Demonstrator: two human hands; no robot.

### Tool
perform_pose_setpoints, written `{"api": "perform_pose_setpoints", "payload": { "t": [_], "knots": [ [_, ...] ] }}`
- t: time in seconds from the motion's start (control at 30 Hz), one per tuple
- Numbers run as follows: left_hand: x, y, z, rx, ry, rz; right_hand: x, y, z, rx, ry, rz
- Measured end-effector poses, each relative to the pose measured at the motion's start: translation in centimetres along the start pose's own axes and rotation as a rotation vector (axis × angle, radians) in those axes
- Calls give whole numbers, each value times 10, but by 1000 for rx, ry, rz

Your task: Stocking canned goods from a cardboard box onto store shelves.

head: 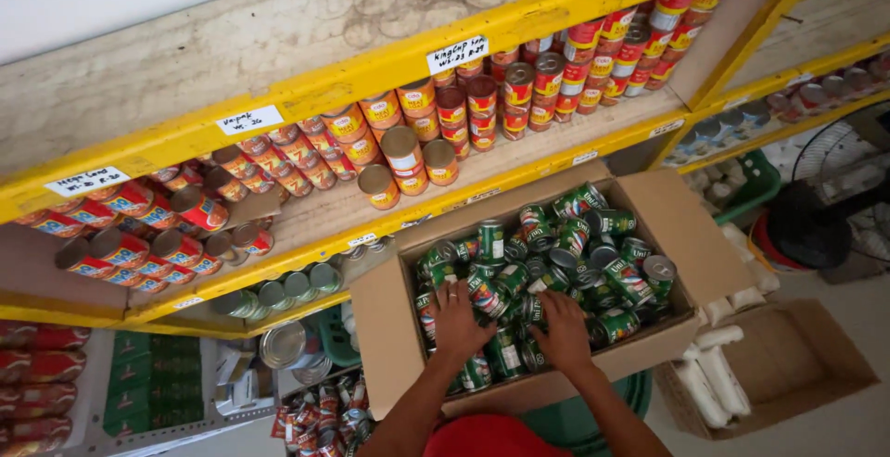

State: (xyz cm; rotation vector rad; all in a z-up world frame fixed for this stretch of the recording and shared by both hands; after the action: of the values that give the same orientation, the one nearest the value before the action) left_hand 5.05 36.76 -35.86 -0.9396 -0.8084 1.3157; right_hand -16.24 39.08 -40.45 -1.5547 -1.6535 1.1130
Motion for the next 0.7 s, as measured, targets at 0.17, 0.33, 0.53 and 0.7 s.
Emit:
{"api": "perform_pose_setpoints", "payload": {
  "t": [0.17,0.33,0.53,0.7],
  "knots": [
    [3,-5,11,96,-12,4,-10,-5,0,-79,5,-9],
    [9,-2,27,326,46,39,-10,4,13,-253,187,-96],
    [7,-37,50,562,42,-13,-15,1,17,-934,274,-67],
    [13,-59,71,590,168,0,-16,27,16,-1193,249,-163]
  ]
}}
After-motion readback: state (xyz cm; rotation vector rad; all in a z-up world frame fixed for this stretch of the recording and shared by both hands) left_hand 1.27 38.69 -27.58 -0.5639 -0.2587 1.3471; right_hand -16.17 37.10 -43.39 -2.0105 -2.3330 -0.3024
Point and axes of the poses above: each hand's wrist, its own x-axis away from the middle knuckle, its own y-axis out of the palm, z = x × y, the point moved 8 cm from there along -x, towards the middle knuckle, and after that the axes turned 1 degree about -x, right-handed, at the moved point
